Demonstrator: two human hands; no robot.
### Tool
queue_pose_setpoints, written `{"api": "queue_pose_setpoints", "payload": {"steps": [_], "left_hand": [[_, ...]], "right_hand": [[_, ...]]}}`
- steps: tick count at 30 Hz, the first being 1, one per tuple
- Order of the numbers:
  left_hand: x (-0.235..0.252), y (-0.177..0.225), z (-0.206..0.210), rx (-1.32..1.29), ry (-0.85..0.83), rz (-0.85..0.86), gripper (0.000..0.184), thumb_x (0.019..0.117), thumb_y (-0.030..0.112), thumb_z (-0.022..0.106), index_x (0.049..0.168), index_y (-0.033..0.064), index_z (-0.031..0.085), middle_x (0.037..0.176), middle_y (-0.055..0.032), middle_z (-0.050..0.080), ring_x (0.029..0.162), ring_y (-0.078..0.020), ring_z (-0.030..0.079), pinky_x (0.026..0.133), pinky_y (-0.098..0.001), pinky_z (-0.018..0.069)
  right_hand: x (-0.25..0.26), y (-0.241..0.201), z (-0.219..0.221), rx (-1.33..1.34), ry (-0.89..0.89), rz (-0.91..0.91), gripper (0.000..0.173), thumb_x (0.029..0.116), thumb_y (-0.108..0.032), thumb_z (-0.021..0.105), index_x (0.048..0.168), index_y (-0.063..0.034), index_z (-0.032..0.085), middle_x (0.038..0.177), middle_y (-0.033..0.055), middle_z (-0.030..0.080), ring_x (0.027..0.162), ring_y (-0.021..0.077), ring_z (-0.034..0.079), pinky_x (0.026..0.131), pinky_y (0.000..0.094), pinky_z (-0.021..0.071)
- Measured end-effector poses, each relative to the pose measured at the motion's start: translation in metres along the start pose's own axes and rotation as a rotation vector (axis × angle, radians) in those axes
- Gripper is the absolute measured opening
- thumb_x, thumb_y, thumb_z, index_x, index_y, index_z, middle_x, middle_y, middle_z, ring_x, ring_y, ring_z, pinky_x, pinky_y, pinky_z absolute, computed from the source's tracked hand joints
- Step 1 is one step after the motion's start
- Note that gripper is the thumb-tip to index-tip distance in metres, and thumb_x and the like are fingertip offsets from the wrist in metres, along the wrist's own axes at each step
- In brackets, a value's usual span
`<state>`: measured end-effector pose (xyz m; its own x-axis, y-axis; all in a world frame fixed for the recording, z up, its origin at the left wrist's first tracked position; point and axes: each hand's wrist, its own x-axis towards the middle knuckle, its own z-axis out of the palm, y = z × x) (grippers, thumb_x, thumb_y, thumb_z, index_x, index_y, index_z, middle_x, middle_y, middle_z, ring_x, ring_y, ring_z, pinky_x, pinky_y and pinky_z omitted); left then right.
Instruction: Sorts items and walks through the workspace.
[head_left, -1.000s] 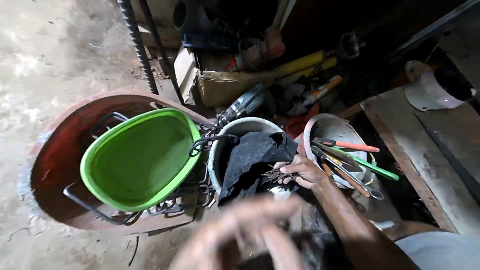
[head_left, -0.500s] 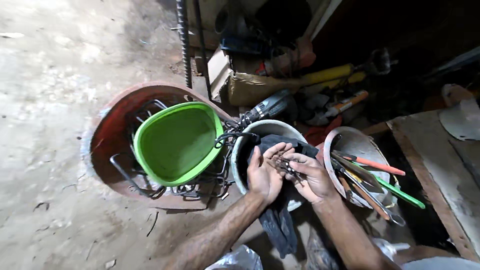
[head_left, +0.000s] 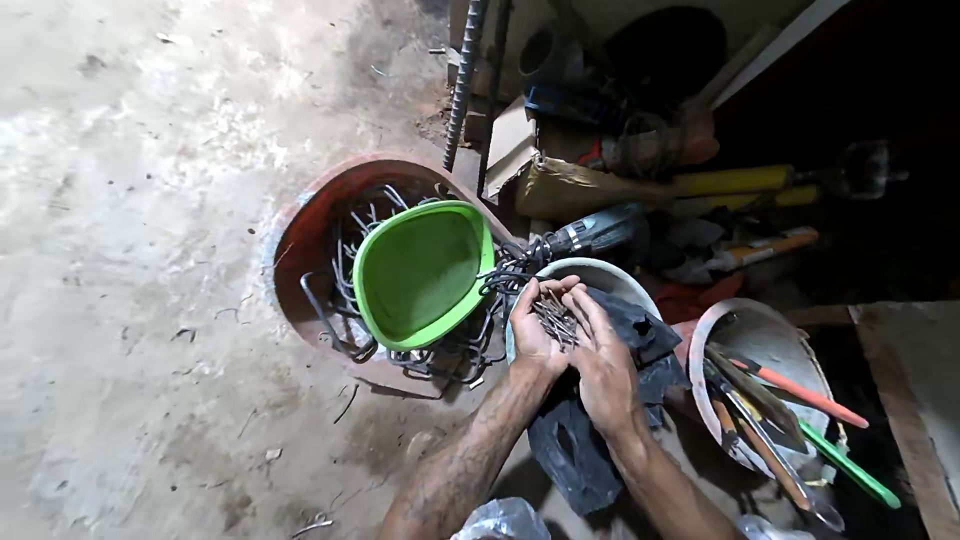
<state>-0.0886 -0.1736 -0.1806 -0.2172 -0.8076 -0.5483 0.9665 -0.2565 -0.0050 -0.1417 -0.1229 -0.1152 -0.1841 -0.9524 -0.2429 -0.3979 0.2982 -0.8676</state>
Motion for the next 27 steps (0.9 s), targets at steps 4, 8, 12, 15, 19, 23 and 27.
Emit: {"api": "queue_pose_setpoints", "payload": {"steps": [4,8,12,15,19,23,27], "left_hand": [[-0.017,0.000,0.032,-0.003,-0.002,-0.008,0.055,0.1091,0.029,0.022,0.083,0.0035,0.064,0.083,-0.0130,0.073,0.072,-0.0197,0.072,0.065,-0.0299,0.0591],[-0.050,0.003,0.083,0.038,0.025,-0.052,0.057,0.1094,0.030,0.022,0.086,0.0017,0.065,0.086,-0.0154,0.074,0.068,-0.0194,0.071,0.059,-0.0271,0.0570],[-0.098,0.000,0.149,0.043,0.044,-0.084,0.053,0.1089,0.032,0.025,0.091,0.0040,0.066,0.090,-0.0143,0.075,0.080,-0.0235,0.075,0.070,-0.0334,0.0615],[-0.137,-0.009,0.202,-0.001,0.036,-0.100,0.050,0.1080,0.030,0.027,0.091,0.0046,0.067,0.091,-0.0143,0.075,0.081,-0.0237,0.075,0.068,-0.0331,0.0614],[-0.188,-0.022,0.285,-0.058,0.089,-0.141,0.048,0.1082,0.027,0.031,0.089,0.0038,0.068,0.091,-0.0148,0.075,0.083,-0.0250,0.075,0.072,-0.0338,0.0617],[-0.222,-0.030,0.349,-0.024,0.088,-0.161,0.047,0.1089,0.024,0.030,0.087,0.0048,0.066,0.089,-0.0134,0.074,0.084,-0.0244,0.075,0.078,-0.0357,0.0616],[-0.245,-0.031,0.378,0.012,0.046,-0.250,0.049,0.1088,0.024,0.029,0.087,0.0041,0.068,0.086,-0.0134,0.074,0.078,-0.0229,0.074,0.072,-0.0325,0.0613]], "right_hand": [[-0.009,-0.024,-0.012,-0.071,0.037,-0.119,0.060,0.0926,0.001,0.049,0.152,0.0081,0.039,0.149,0.0212,0.053,0.134,0.0161,0.056,0.110,0.0300,0.0481],[-0.025,-0.077,-0.034,-0.297,0.112,-0.184,0.059,0.0913,0.003,0.049,0.150,0.0104,0.042,0.141,0.0259,0.058,0.124,0.0234,0.065,0.101,0.0320,0.0537],[-0.046,-0.140,-0.075,-0.422,0.133,-0.263,0.057,0.0867,0.003,0.053,0.143,0.0108,0.051,0.136,0.0285,0.061,0.122,0.0307,0.066,0.101,0.0344,0.0540],[-0.067,-0.194,-0.110,-0.469,0.201,-0.341,0.054,0.0853,0.002,0.058,0.139,0.0089,0.057,0.137,0.0303,0.060,0.119,0.0330,0.067,0.094,0.0350,0.0574],[-0.093,-0.264,-0.164,-0.365,0.262,-0.313,0.044,0.0889,0.000,0.058,0.131,0.0082,0.062,0.136,0.0253,0.061,0.114,0.0185,0.069,0.091,0.0250,0.0590],[-0.112,-0.316,-0.204,-0.158,0.317,-0.192,0.036,0.0895,-0.001,0.059,0.124,0.0100,0.064,0.126,0.0200,0.067,0.108,0.0157,0.072,0.091,0.0280,0.0620],[-0.136,-0.351,-0.215,-0.169,0.375,-0.139,0.035,0.0901,-0.013,0.065,0.118,0.0075,0.069,0.115,0.0179,0.071,0.100,0.0136,0.072,0.090,0.0258,0.0598]]}}
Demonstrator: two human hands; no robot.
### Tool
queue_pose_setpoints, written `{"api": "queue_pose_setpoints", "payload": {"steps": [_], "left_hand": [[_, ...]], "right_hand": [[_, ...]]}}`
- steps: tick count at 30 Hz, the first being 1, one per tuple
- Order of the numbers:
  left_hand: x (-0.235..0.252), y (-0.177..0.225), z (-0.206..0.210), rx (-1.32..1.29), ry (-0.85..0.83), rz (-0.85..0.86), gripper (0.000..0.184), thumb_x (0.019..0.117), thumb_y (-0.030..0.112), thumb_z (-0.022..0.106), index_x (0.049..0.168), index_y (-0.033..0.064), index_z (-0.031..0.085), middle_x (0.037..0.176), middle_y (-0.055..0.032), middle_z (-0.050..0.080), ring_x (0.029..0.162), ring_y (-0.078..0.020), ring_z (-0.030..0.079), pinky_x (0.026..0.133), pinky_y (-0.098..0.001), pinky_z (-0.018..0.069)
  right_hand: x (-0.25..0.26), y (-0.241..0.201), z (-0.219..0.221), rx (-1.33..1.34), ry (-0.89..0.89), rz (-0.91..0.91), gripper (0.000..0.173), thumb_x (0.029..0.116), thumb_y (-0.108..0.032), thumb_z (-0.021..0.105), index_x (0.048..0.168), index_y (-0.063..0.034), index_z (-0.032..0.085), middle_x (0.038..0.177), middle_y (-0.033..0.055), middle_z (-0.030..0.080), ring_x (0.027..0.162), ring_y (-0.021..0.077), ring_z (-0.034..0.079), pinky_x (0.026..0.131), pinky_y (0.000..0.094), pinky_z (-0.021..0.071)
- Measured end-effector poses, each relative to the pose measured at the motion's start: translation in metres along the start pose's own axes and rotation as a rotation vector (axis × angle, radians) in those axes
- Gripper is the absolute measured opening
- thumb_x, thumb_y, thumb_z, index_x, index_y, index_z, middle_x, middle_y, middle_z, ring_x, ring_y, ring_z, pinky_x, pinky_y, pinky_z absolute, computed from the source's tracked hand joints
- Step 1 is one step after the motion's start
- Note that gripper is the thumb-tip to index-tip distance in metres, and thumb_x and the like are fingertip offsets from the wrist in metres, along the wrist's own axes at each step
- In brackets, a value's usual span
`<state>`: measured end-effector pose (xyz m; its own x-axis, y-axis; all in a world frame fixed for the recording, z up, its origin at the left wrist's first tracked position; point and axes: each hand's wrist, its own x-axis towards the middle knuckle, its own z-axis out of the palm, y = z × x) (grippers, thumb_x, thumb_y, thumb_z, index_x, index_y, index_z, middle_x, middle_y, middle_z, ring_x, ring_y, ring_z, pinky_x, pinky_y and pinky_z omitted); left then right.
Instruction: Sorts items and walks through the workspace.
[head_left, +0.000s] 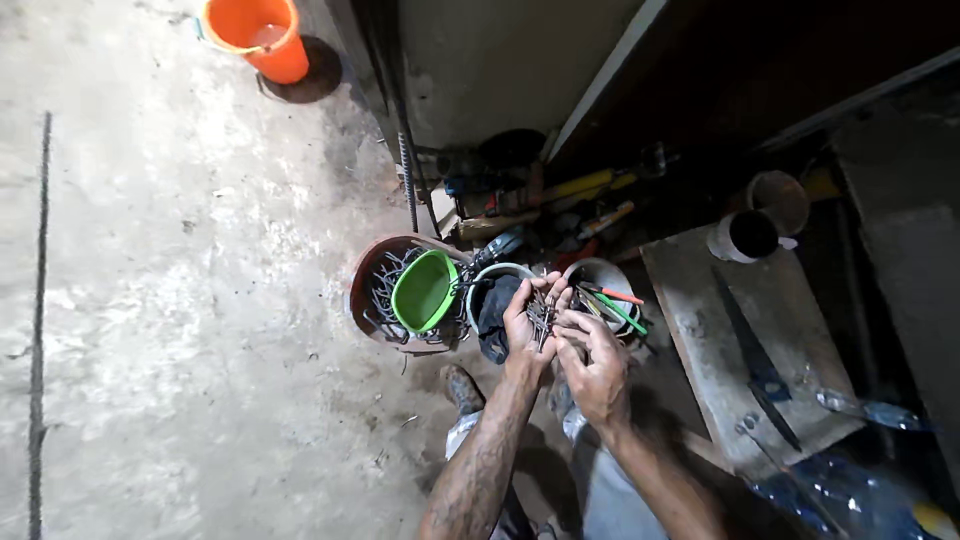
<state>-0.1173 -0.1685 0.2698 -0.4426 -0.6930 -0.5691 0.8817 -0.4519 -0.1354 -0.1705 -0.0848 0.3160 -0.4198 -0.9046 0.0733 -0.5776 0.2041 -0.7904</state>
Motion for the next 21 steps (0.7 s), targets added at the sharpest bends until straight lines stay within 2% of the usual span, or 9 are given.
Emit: {"api": "queue_pose_setpoints", "payload": {"steps": [2,4,6,8,11,15,18,21], "left_hand": [[-0.010,-0.005,0.010,0.064,-0.010,-0.020,0.050,0.1094,0.024,0.027,0.088,0.0038,0.067,0.084,-0.0125,0.073,0.072,-0.0200,0.072,0.067,-0.0287,0.0599],[-0.020,-0.010,0.019,0.171,-0.046,-0.034,0.052,0.1104,0.024,0.024,0.093,0.0019,0.068,0.083,-0.0124,0.074,0.069,-0.0174,0.072,0.064,-0.0259,0.0592],[-0.035,-0.018,0.027,0.265,-0.041,-0.063,0.054,0.1113,0.026,0.021,0.092,0.0023,0.066,0.080,-0.0105,0.072,0.063,-0.0143,0.068,0.058,-0.0235,0.0561],[-0.047,-0.028,0.035,0.309,-0.034,-0.097,0.052,0.1109,0.025,0.023,0.091,0.0029,0.066,0.081,-0.0104,0.071,0.061,-0.0135,0.066,0.056,-0.0232,0.0548],[-0.069,-0.052,0.038,0.424,-0.004,-0.193,0.049,0.1103,0.025,0.026,0.088,0.0075,0.065,0.080,-0.0066,0.071,0.062,-0.0116,0.066,0.056,-0.0225,0.0548],[-0.093,-0.096,0.027,0.618,0.070,-0.314,0.046,0.1120,0.026,0.026,0.089,0.0091,0.062,0.076,-0.0026,0.068,0.061,-0.0082,0.063,0.056,-0.0204,0.0515],[-0.112,-0.137,0.015,0.686,0.112,-0.412,0.044,0.1131,0.026,0.029,0.094,0.0040,0.061,0.078,-0.0056,0.070,0.061,-0.0089,0.064,0.056,-0.0204,0.0525],[-0.143,-0.174,0.004,0.681,0.168,-0.564,0.040,0.1128,0.028,0.031,0.093,0.0054,0.058,0.076,-0.0056,0.068,0.058,-0.0094,0.062,0.052,-0.0202,0.0512]], "right_hand": [[-0.009,-0.023,-0.007,-0.082,0.010,0.106,0.037,0.0871,-0.022,0.071,0.114,0.0027,0.072,0.106,0.0145,0.072,0.092,0.0133,0.070,0.083,0.0258,0.0583],[-0.011,-0.047,-0.018,-0.121,-0.068,0.314,0.041,0.0883,-0.028,0.074,0.119,-0.0005,0.069,0.106,0.0140,0.070,0.091,0.0186,0.068,0.082,0.0346,0.0566],[-0.012,-0.062,-0.033,-0.105,-0.096,0.444,0.040,0.0909,-0.023,0.074,0.123,0.0001,0.067,0.103,0.0143,0.071,0.091,0.0220,0.069,0.084,0.0396,0.0564],[-0.013,-0.071,-0.053,-0.083,-0.129,0.508,0.039,0.0946,-0.019,0.069,0.130,-0.0008,0.065,0.106,0.0130,0.073,0.095,0.0216,0.070,0.088,0.0390,0.0567],[-0.032,-0.073,-0.087,-0.076,-0.130,0.599,0.038,0.0991,-0.018,0.063,0.134,-0.0019,0.064,0.113,0.0137,0.072,0.100,0.0232,0.071,0.092,0.0413,0.0561],[-0.074,-0.065,-0.120,-0.102,-0.071,0.615,0.044,0.0984,-0.022,0.067,0.136,0.0003,0.062,0.116,0.0188,0.071,0.103,0.0301,0.070,0.093,0.0495,0.0557],[-0.107,-0.053,-0.155,-0.083,-0.040,0.609,0.051,0.0928,-0.019,0.073,0.137,0.0022,0.061,0.116,0.0214,0.069,0.098,0.0300,0.069,0.089,0.0481,0.0559],[-0.146,-0.035,-0.189,-0.038,0.026,0.662,0.043,0.0940,-0.018,0.072,0.132,0.0012,0.065,0.113,0.0199,0.069,0.090,0.0259,0.072,0.081,0.0434,0.0612]]}}
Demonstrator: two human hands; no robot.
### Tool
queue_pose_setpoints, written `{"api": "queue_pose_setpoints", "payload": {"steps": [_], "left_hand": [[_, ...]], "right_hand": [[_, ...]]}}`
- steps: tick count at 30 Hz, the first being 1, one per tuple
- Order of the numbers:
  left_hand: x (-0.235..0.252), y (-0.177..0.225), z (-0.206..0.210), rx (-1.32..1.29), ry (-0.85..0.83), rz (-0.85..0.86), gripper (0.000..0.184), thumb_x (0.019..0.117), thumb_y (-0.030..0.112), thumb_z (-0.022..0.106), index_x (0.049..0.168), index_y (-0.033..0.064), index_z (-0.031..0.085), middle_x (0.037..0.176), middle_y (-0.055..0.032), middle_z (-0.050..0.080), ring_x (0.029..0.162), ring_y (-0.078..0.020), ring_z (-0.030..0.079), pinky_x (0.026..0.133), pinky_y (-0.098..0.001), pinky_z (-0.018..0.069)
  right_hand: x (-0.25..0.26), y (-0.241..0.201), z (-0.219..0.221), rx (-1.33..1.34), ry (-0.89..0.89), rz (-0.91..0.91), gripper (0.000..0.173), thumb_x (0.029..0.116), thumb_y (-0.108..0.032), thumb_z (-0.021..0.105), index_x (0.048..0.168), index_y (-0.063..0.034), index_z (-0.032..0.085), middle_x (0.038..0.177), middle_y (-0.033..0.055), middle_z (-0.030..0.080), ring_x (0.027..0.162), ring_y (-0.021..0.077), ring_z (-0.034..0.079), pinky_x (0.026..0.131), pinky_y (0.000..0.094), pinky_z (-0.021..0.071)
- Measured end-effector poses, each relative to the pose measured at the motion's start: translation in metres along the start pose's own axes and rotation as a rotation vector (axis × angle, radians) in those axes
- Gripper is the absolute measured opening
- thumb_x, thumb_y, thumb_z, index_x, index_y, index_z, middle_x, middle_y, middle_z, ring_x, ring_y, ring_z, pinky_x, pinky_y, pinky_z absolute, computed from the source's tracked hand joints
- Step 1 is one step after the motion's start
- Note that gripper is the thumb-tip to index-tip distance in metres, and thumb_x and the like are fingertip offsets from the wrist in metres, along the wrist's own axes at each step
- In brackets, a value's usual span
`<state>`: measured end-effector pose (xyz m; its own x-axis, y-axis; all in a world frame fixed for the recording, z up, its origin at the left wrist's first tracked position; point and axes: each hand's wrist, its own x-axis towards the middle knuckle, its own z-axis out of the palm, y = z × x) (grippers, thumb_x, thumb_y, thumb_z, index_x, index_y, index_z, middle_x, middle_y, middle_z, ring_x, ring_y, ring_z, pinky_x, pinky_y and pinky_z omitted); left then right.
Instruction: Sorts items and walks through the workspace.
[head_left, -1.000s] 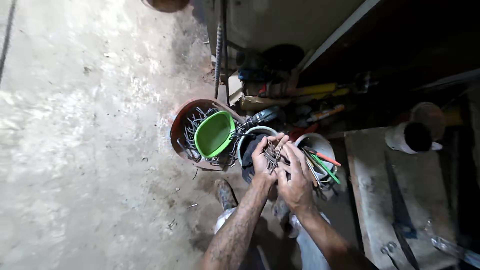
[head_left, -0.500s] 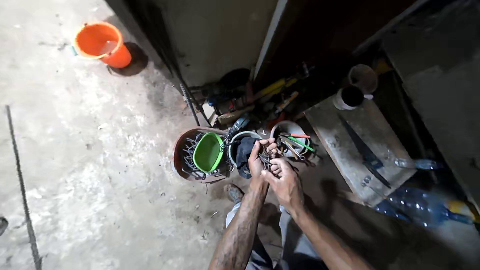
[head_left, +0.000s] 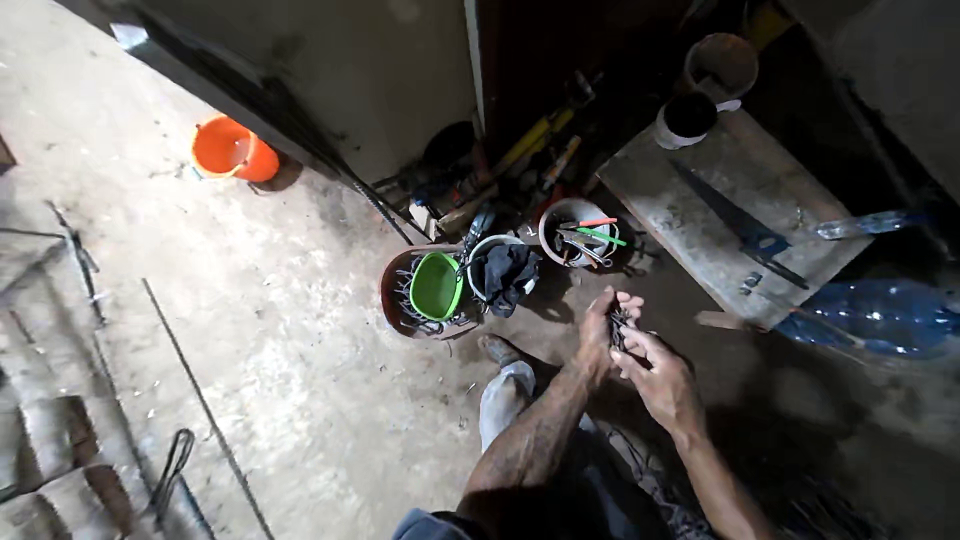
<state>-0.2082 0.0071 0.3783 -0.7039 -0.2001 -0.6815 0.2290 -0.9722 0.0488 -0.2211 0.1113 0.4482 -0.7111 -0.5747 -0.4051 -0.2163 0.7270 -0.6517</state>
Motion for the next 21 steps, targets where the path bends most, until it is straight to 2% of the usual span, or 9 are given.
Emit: {"api": "queue_pose_setpoints", "payload": {"steps": [3,6,8,10,12,15,18,20,21], "left_hand": [[0.002,-0.039,0.016,-0.017,-0.090,-0.120,0.042,0.1124,0.030,0.031,0.087,0.0090,0.057,0.072,-0.0024,0.063,0.053,-0.0082,0.058,0.047,-0.0193,0.0501],[0.013,-0.088,0.030,0.047,-0.243,-0.195,0.042,0.1124,0.030,0.029,0.091,0.0102,0.059,0.077,-0.0018,0.066,0.053,-0.0063,0.058,0.048,-0.0179,0.0499],[0.014,-0.119,0.036,0.117,-0.279,-0.225,0.040,0.1123,0.028,0.030,0.095,0.0093,0.061,0.075,-0.0004,0.064,0.051,-0.0046,0.056,0.047,-0.0166,0.0494],[0.011,-0.141,0.045,0.252,-0.230,-0.238,0.035,0.1123,0.024,0.031,0.102,0.0097,0.061,0.070,0.0019,0.060,0.048,-0.0030,0.053,0.045,-0.0157,0.0471],[0.011,-0.163,0.058,0.367,-0.225,-0.278,0.031,0.1116,0.022,0.032,0.109,0.0120,0.062,0.066,0.0038,0.057,0.045,-0.0017,0.050,0.042,-0.0153,0.0448],[0.013,-0.182,0.079,0.422,-0.333,-0.399,0.035,0.1113,0.024,0.029,0.115,0.0167,0.063,0.060,0.0076,0.056,0.043,0.0001,0.050,0.041,-0.0150,0.0455],[0.016,-0.202,0.110,0.405,-0.375,-0.553,0.039,0.1117,0.029,0.032,0.096,0.0158,0.064,0.059,0.0075,0.056,0.043,-0.0009,0.053,0.041,-0.0148,0.0472],[0.019,-0.219,0.127,0.493,-0.433,-0.643,0.039,0.1107,0.030,0.036,0.085,0.0156,0.062,0.059,0.0070,0.054,0.044,-0.0018,0.053,0.043,-0.0154,0.0477],[0.021,-0.229,0.135,0.541,-0.471,-0.711,0.040,0.1088,0.031,0.042,0.081,0.0141,0.065,0.058,0.0051,0.054,0.046,-0.0040,0.053,0.045,-0.0184,0.0478]], "right_hand": [[-0.016,0.037,-0.028,0.101,0.103,-0.024,0.036,0.0939,-0.015,0.070,0.126,0.0024,0.068,0.109,0.0182,0.072,0.084,0.0201,0.073,0.077,0.0361,0.0625],[-0.031,0.073,-0.054,0.230,0.252,-0.010,0.028,0.0947,-0.010,0.068,0.119,0.0054,0.070,0.106,0.0169,0.072,0.079,0.0145,0.071,0.074,0.0299,0.0620],[-0.043,0.090,-0.068,0.258,0.323,0.043,0.025,0.0947,-0.011,0.069,0.114,0.0055,0.070,0.105,0.0171,0.072,0.079,0.0162,0.072,0.074,0.0317,0.0620],[-0.055,0.098,-0.084,0.279,0.345,0.127,0.028,0.0963,-0.013,0.069,0.116,0.0070,0.069,0.112,0.0207,0.071,0.094,0.0245,0.072,0.087,0.0403,0.0596],[-0.065,0.108,-0.099,0.314,0.426,0.162,0.028,0.0949,-0.014,0.070,0.114,0.0070,0.071,0.115,0.0217,0.072,0.107,0.0279,0.070,0.099,0.0424,0.0545],[-0.072,0.133,-0.100,0.299,0.811,0.082,0.025,0.0861,-0.018,0.075,0.100,0.0029,0.074,0.097,0.0156,0.073,0.085,0.0174,0.071,0.079,0.0295,0.0595],[-0.067,0.146,-0.114,0.583,1.031,0.258,0.036,0.0949,-0.017,0.062,0.119,0.0098,0.065,0.106,0.0189,0.069,0.092,0.0182,0.067,0.084,0.0316,0.0565],[-0.056,0.150,-0.126,1.076,1.084,0.332,0.040,0.1064,-0.016,0.046,0.138,0.0087,0.053,0.119,0.0154,0.068,0.104,0.0138,0.067,0.094,0.0308,0.0551],[-0.049,0.149,-0.133,1.308,1.133,0.318,0.041,0.1100,-0.019,0.038,0.139,0.0055,0.052,0.116,0.0117,0.069,0.101,0.0118,0.068,0.092,0.0304,0.0561]]}}
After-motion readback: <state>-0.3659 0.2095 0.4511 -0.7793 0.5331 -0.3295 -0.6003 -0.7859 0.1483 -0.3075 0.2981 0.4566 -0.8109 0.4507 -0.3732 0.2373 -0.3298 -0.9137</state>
